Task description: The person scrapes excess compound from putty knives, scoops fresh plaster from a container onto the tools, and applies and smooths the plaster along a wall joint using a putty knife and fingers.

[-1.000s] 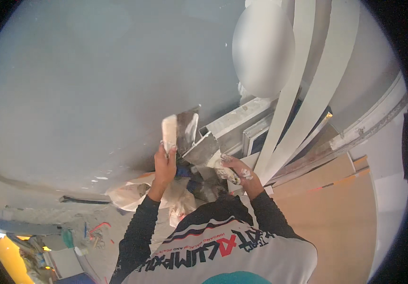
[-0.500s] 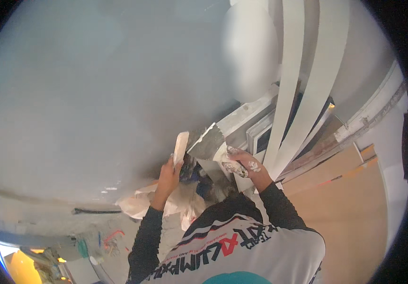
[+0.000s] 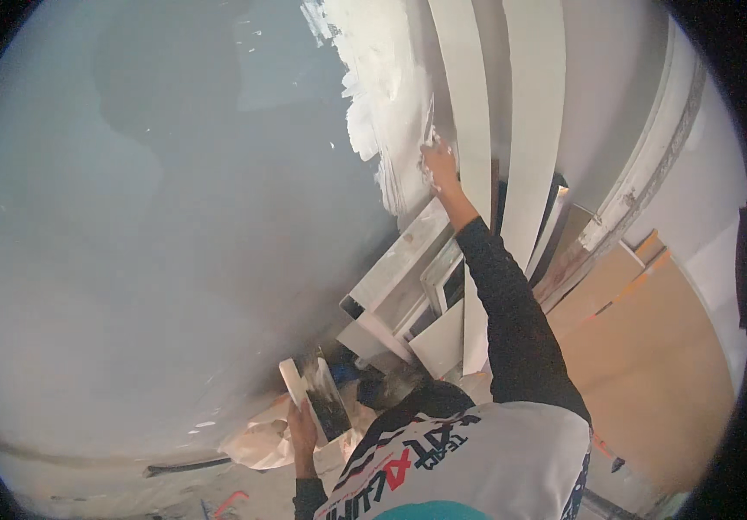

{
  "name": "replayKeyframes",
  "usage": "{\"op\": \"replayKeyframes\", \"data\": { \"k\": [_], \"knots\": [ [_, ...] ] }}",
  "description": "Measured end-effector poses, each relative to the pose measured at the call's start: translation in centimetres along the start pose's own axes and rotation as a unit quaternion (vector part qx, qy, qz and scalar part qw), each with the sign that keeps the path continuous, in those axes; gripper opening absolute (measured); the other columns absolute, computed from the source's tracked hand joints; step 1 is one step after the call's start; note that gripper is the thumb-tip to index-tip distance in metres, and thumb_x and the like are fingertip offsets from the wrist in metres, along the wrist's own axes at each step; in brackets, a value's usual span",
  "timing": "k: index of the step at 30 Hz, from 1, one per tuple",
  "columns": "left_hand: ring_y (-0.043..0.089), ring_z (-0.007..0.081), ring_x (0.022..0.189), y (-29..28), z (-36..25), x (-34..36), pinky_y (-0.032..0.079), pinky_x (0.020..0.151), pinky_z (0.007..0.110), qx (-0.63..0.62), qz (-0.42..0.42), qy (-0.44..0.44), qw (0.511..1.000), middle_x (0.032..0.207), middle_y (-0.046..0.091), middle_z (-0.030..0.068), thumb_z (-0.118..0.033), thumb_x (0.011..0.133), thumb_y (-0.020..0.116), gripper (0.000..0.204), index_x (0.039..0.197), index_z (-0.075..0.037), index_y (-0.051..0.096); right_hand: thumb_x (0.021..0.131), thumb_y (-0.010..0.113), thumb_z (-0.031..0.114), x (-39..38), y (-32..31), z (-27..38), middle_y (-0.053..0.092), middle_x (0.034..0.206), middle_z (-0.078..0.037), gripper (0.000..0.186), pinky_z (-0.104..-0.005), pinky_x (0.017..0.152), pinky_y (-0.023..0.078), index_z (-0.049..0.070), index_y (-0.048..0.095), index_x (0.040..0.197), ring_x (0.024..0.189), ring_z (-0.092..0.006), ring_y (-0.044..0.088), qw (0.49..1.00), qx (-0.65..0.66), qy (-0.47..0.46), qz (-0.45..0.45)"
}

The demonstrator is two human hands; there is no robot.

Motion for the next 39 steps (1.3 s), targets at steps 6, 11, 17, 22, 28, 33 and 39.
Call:
{"op": "replayKeyframes", "data": {
  "k": [6,11,17,22,28,33,39],
  "knots": [
    [0.064,0.0334,0.101,1.7,3.6,-1.1,0.047,0.089,0.041,-0.146,-0.009,-0.012,0.989,0.106,0.066,0.025,-0.024,0.103,0.047,0.04,0.126,0.009,0.052,0.083,0.058,0.012,7.3,3.5,-2.9,0.059,0.103,-0.021,0.063,-0.0349,0.062,0.051,-0.007,0.042,0.141,0.077,-0.0209,0.062,0.995,-0.054,-0.015,-0.078],
    [0.059,0.024,0.094,1.7,7.0,-2.8,0.048,0.082,0.036,-0.156,0.015,-0.037,0.987,0.106,0.063,0.018,-0.032,0.105,0.048,0.048,0.132,0.008,0.048,0.081,0.061,0.013,6.2,7.5,-2.8,0.055,0.113,-0.029,0.06,-0.0416,0.096,0.044,-0.007,0.044,0.136,0.113,-0.0308,0.053,0.98,-0.146,-0.073,-0.115],
    [0.064,0.0355,0.096,1.0,7.6,-4.6,0.048,0.083,0.043,-0.124,-0.045,-0.033,0.991,0.104,0.065,0.0251,-0.028,0.104,0.048,0.042,0.127,0.008,0.052,0.088,0.059,0.013,-3.3,8.4,-2.8,0.061,0.079,-0.009,0.037,-0.03,0.048,0.046,0.003,0.052,0.123,0.058,-0.0179,0.057,1.0,0.016,-0.005,0.014],
    [0.063,0.0347,0.104,-0.8,7.6,-5.4,0.047,0.089,0.041,-0.148,-0.038,-0.052,0.987,0.11,0.065,0.0234,-0.021,0.103,0.048,0.04,0.131,0.008,0.049,0.089,0.063,0.016,2.9,-0.3,-2.1,0.057,0.07,-0.004,0.016,-0.0285,0.043,0.043,0.009,0.053,0.1,0.051,-0.0144,0.053,0.992,0.079,0.096,0.013],
    [0.061,0.026,0.1,-2.3,10.9,-8.2,0.047,0.087,0.038,-0.138,-0.088,-0.038,0.986,0.109,0.064,0.0213,-0.02,0.104,0.047,0.036,0.127,0.008,0.05,0.087,0.059,0.01,10.1,3.8,-7.6,0.061,0.09,-0.012,0.058,-0.0337,0.052,0.051,0.007,0.039,0.142,0.071,-0.0207,0.062,0.998,0.027,-0.02,0.045],
    [0.06,0.0259,0.104,1.3,15.1,-9.7,0.046,0.09,0.037,-0.265,-0.036,-0.102,0.958,0.114,0.064,0.0218,-0.021,0.104,0.047,0.041,0.133,0.009,0.048,0.093,0.06,0.011,13.2,3.7,-9.3,0.059,0.102,-0.012,0.034,-0.0315,0.05,0.049,0.001,0.043,0.121,0.064,-0.0182,0.058,0.985,0.091,-0.122,0.078],
    [0.06,0.0276,0.108,-0.5,15.2,-13.3,0.045,0.096,0.037,-0.227,-0.055,-0.141,0.962,0.118,0.062,0.0243,-0.024,0.104,0.048,0.046,0.134,0.011,0.046,0.088,0.061,0.005,-9.6,12.7,-11.6,0.051,0.123,-0.016,0.07,-0.0359,0.062,0.054,-0.001,0.024,0.147,0.08,-0.0186,0.059,0.99,-0.102,0.021,0.098]
  ]
}}
Point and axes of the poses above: each hand's wrist, its own x-axis towards the middle knuckle, its own y-axis out of the palm, z = x × y, the point moved 6 cm from there along x, towards the middle knuckle
